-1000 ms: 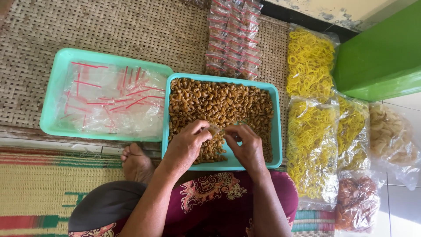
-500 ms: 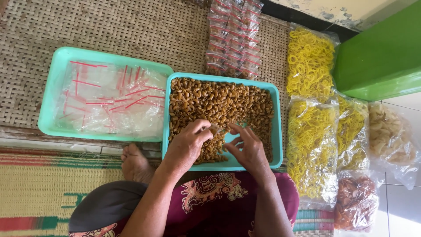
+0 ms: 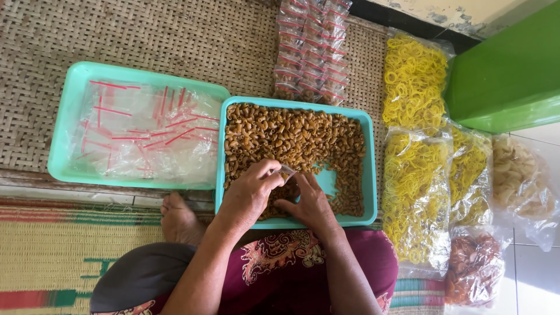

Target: Packing small fried snacks into individual plastic bags from a tray.

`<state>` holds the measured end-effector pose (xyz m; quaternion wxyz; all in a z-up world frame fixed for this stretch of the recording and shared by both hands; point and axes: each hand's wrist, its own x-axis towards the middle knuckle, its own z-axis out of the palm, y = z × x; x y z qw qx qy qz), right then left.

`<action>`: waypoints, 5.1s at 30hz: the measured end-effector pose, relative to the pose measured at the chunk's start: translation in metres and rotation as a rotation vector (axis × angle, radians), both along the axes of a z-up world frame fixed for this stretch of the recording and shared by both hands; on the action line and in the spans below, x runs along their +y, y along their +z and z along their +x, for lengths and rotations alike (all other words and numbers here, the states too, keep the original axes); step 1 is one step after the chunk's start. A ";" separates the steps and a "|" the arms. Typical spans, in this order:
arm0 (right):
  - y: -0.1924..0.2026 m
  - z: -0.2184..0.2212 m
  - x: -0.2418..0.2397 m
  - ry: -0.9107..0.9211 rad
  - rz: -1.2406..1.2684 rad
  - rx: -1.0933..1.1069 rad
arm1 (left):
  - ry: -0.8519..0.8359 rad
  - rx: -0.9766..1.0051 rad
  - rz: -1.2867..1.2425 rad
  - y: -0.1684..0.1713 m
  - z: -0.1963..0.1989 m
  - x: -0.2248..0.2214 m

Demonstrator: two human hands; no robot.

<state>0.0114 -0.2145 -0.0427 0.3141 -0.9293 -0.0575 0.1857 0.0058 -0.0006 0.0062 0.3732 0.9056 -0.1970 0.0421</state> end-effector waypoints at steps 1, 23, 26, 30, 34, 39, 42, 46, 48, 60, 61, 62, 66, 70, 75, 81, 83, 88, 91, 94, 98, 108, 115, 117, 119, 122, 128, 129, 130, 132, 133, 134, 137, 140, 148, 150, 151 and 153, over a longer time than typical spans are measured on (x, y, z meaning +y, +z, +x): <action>0.005 0.000 0.001 -0.002 0.000 0.001 | -0.002 0.001 0.000 0.001 0.000 -0.001; 0.098 0.007 0.004 0.010 0.164 -0.292 | 0.016 0.030 0.009 0.007 -0.003 -0.002; 0.122 0.014 0.020 0.060 0.164 -0.327 | 0.010 0.040 0.008 0.008 -0.002 -0.003; 0.151 0.023 0.046 0.202 0.160 -0.293 | 0.026 0.012 -0.007 0.014 -0.002 0.002; 0.150 0.025 0.049 0.240 0.154 -0.294 | 0.038 -0.048 0.012 0.018 -0.003 0.006; 0.113 0.016 0.017 0.125 0.122 -0.297 | 0.031 0.044 -0.011 0.007 -0.001 0.001; 0.067 0.006 -0.008 0.111 0.069 -0.151 | 0.046 0.034 -0.010 -0.004 -0.002 -0.002; 0.044 -0.011 -0.010 0.117 -0.017 -0.070 | 0.052 0.033 -0.020 0.004 -0.004 -0.002; 0.045 -0.013 -0.001 0.089 -0.056 0.054 | 0.046 -0.004 -0.003 0.002 -0.004 -0.001; 0.022 -0.001 0.009 0.020 0.085 -0.145 | 0.039 -0.001 0.012 0.013 -0.001 0.000; 0.025 0.000 0.010 0.020 0.086 -0.145 | 0.040 -0.001 0.013 0.011 -0.001 0.000; 0.027 0.000 0.010 0.020 0.097 -0.139 | 0.040 -0.001 0.007 0.010 -0.001 -0.001; 0.037 -0.001 0.007 0.013 0.157 -0.154 | 0.039 0.012 0.000 0.014 -0.002 -0.001; 0.041 -0.002 0.003 0.025 0.162 -0.190 | 0.033 -0.009 0.021 0.013 -0.002 0.000; 0.059 0.004 -0.002 0.014 0.168 -0.331 | 0.024 0.024 -0.007 0.011 -0.003 0.000; 0.105 0.015 0.028 0.031 0.195 -0.410 | 0.034 0.047 0.004 0.010 -0.003 -0.001; 0.121 0.017 0.043 0.079 0.198 -0.413 | 0.037 0.050 -0.001 0.018 -0.003 0.001; 0.114 0.019 0.037 0.129 0.210 -0.433 | 0.043 0.081 -0.045 0.022 -0.004 0.004; 0.096 0.013 0.014 0.048 0.168 -0.381 | 0.043 0.051 0.036 0.012 -0.003 0.000; 0.071 0.003 -0.007 0.075 0.128 -0.279 | 0.024 0.056 0.008 -0.003 -0.003 -0.001; 0.038 -0.010 -0.018 0.067 0.106 -0.141 | 0.016 0.022 0.020 -0.008 -0.003 -0.001; 0.014 -0.001 0.003 0.068 0.081 -0.079 | 0.036 -0.010 0.001 0.001 -0.003 -0.001; 0.032 0.003 0.011 0.049 0.105 -0.146 | 0.031 -0.004 -0.012 0.009 -0.003 0.000; 0.025 0.004 0.006 0.049 0.106 -0.154 | 0.035 -0.002 -0.009 0.005 -0.003 -0.001; 0.025 0.002 0.004 0.054 0.100 -0.163 | 0.033 0.011 -0.011 0.002 -0.003 -0.001; 0.024 0.002 0.000 0.063 0.101 -0.176 | 0.031 0.012 -0.007 0.005 -0.003 0.000; 0.054 0.007 -0.004 0.023 0.176 -0.265 | 0.028 0.019 -0.003 0.005 -0.002 -0.001; 0.060 0.009 -0.004 0.008 0.210 -0.290 | 0.031 0.034 0.012 0.002 -0.003 -0.001; 0.071 0.009 0.003 0.013 0.208 -0.291 | 0.036 0.032 0.010 0.005 -0.003 -0.001; 0.094 0.010 0.014 -0.004 0.208 -0.379 | 0.046 0.039 0.002 0.010 -0.003 -0.002; 0.094 0.011 0.018 -0.001 0.205 -0.384 | 0.047 0.035 -0.002 0.010 -0.004 -0.002; 0.094 0.014 0.022 0.017 0.211 -0.400 | 0.047 0.025 -0.008 0.010 -0.004 -0.001; 0.110 0.017 0.041 0.085 0.209 -0.429 | 0.042 0.027 -0.020 0.009 -0.004 0.003; 0.111 0.017 0.043 0.138 0.209 -0.422 | 0.043 0.044 -0.005 0.010 -0.005 0.005; 0.110 0.012 0.027 0.130 0.189 -0.426 | 0.029 0.075 -0.011 0.014 -0.005 0.000; 0.091 0.012 0.018 0.174 0.145 -0.371 | 0.035 0.069 -0.055 0.005 -0.004 -0.004; 0.090 0.011 0.018 0.166 0.149 -0.366 | 0.029 0.076 -0.049 0.012 -0.002 -0.004; 0.089 0.010 0.020 0.174 0.181 -0.377 | 0.032 0.052 -0.086 0.026 0.002 -0.005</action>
